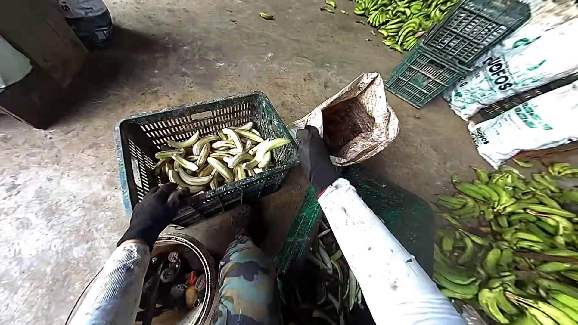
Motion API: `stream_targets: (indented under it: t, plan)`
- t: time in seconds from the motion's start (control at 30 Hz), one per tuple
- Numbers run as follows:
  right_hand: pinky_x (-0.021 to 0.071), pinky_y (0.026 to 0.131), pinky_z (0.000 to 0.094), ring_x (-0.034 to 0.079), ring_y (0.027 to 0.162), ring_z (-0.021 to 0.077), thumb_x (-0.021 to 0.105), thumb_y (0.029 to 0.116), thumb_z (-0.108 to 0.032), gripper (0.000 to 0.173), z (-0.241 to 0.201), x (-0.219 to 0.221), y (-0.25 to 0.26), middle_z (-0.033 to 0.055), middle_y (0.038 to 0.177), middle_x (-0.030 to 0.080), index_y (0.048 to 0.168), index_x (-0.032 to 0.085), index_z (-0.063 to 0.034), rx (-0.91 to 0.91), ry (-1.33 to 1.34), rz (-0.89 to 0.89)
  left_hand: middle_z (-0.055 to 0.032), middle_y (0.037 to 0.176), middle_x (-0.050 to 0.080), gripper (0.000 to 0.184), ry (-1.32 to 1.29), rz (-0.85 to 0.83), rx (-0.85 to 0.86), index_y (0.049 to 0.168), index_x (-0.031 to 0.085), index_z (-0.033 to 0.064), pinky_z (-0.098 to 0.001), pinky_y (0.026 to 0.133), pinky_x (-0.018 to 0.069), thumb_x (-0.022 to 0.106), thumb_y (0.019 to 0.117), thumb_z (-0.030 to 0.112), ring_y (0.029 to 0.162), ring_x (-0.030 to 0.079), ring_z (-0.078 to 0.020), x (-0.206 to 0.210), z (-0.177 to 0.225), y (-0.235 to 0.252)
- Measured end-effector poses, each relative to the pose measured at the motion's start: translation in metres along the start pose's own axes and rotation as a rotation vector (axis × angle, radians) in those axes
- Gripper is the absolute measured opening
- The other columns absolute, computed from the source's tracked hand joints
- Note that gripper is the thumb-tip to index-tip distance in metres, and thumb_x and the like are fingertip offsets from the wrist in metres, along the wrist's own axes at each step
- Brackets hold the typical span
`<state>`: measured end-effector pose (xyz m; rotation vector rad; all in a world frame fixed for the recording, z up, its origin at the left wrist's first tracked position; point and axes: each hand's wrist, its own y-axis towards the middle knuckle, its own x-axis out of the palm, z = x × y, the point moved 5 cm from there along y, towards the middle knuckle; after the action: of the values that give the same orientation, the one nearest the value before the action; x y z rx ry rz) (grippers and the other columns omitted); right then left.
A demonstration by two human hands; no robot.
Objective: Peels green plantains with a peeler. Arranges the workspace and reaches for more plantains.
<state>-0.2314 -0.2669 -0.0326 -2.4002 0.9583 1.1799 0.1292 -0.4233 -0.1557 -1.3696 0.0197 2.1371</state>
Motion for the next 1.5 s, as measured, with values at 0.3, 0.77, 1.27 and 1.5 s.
stream_targets:
  t: [0.3, 0.77, 1.27, 1.5]
  plan:
    - [0.0414, 0.1, 0.0698, 0.045, 0.14, 0.0366, 0.063, 0.0955, -0.038, 0.054, 0.022, 0.082, 0.007, 0.0101, 0.15, 0.051, 0.147, 0.054, -0.0217, -0.176, -0.482, -0.537, -0.0211, 0.117, 0.071, 0.05, 0.366, -0.211, -0.136, 0.126, 0.069, 0.0234, -0.0738, 0.088, 0.0479, 0.066, 0.0913, 0.06, 0.111, 0.066, -0.0474, 0.019, 0.016, 0.005]
    - [0.0319, 0.112, 0.0643, 0.042, 0.141, 0.0369, 0.06, 0.0959, -0.029, 0.046, 0.064, 0.112, -0.066, 0.0131, 0.146, 0.054, 0.141, 0.059, -0.0169, -0.015, -0.486, -0.478, -0.0212, 0.112, 0.073, 0.039, 0.401, -0.166, -0.122, 0.123, 0.071, 0.0186, -0.0722, 0.084, 0.0501, 0.069, 0.0942, 0.044, 0.104, 0.068, -0.0485, 0.049, 0.015, -0.044]
    - [0.043, 0.104, 0.0618, 0.053, 0.13, 0.0349, 0.065, 0.0918, -0.026, 0.034, 0.045, 0.122, -0.02, 0.0106, 0.131, 0.064, 0.124, 0.07, -0.0182, -0.077, -0.458, -0.337, -0.0243, 0.112, 0.071, 0.047, 0.354, -0.169, -0.204, 0.12, 0.071, 0.014, -0.0744, 0.09, 0.0465, 0.065, 0.0944, 0.054, 0.108, 0.066, -0.0496, 0.021, 0.021, -0.004]
    - [0.0321, 0.114, 0.0623, 0.045, 0.139, 0.0357, 0.058, 0.097, -0.023, 0.04, 0.051, 0.121, -0.03, 0.012, 0.142, 0.058, 0.136, 0.063, -0.0179, -0.042, -0.48, -0.425, -0.0242, 0.114, 0.071, 0.046, 0.35, -0.203, -0.212, 0.124, 0.07, 0.0146, -0.0741, 0.091, 0.0466, 0.065, 0.0957, 0.051, 0.11, 0.065, -0.0495, 0.028, 0.022, -0.015]
